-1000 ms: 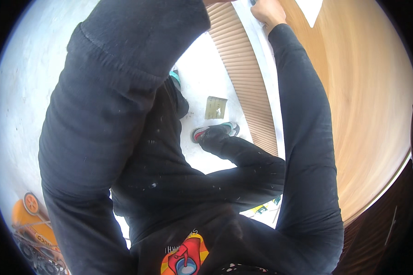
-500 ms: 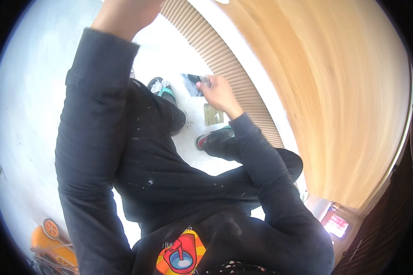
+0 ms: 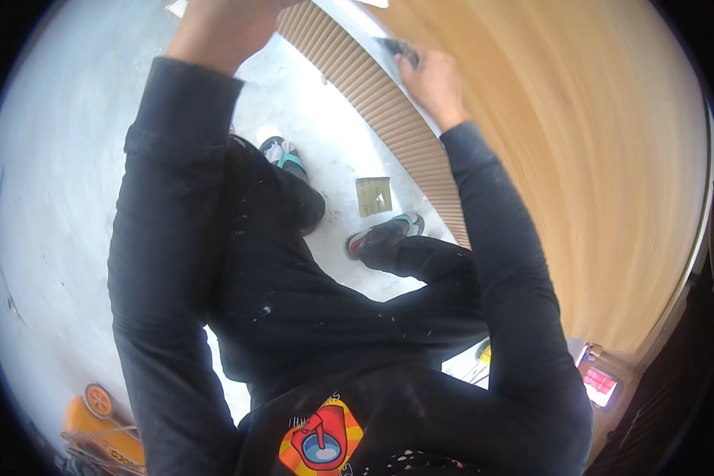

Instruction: The person applies white putty to the edge of a curved wooden structure using a small scraper.

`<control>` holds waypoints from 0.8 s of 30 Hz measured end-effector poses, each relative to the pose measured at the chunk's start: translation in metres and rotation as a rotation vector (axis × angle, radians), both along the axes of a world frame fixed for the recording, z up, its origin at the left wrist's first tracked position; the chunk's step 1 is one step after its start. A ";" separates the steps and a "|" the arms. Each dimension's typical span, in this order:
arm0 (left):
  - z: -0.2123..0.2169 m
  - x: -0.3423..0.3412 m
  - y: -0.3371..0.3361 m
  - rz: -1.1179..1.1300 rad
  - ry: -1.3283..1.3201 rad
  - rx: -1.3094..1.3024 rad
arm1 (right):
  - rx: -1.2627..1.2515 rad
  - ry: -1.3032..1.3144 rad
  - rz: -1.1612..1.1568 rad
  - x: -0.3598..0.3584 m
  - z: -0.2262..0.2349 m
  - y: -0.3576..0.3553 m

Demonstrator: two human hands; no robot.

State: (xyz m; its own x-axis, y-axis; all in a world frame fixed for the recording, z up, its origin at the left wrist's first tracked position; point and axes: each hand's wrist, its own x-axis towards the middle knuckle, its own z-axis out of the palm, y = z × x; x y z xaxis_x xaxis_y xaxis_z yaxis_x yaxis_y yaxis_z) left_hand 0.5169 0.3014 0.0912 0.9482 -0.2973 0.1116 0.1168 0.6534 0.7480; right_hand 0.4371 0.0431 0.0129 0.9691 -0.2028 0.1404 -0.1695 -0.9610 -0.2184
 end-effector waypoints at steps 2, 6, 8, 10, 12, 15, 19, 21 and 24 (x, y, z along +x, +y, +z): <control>-0.001 0.002 -0.001 -0.026 -0.033 -0.037 | -0.074 0.005 0.038 0.027 0.000 -0.011; 0.006 0.003 0.003 0.194 -0.397 0.348 | -0.273 0.103 0.054 0.064 -0.001 -0.019; 0.004 0.004 0.009 0.380 -0.750 0.815 | -0.285 0.119 0.076 0.075 -0.005 -0.022; -0.001 0.005 0.016 0.823 -1.251 0.991 | -0.350 0.105 0.079 0.084 -0.010 -0.021; 0.000 0.007 0.019 0.825 -1.279 1.079 | -0.360 0.091 0.104 0.090 -0.014 -0.018; 0.000 0.005 0.012 0.772 -1.202 1.154 | -0.392 0.161 0.070 0.094 -0.021 -0.022; -0.002 -0.003 0.018 0.703 -1.186 1.169 | -0.433 0.168 0.049 0.097 -0.027 -0.028; -0.005 0.003 0.013 0.686 -1.114 1.150 | -0.455 0.179 0.032 0.103 -0.028 -0.028; -0.017 0.015 0.009 0.610 -1.020 1.052 | -0.446 0.262 -0.024 0.109 -0.027 -0.020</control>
State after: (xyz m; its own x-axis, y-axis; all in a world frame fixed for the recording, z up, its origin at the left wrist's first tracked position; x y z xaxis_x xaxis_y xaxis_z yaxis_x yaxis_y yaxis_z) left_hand 0.5315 0.3103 0.0743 0.6082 -0.2681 0.7472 -0.7705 -0.4259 0.4743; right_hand 0.5461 0.0227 -0.0144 0.9791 -0.2014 -0.0287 -0.1868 -0.9461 0.2647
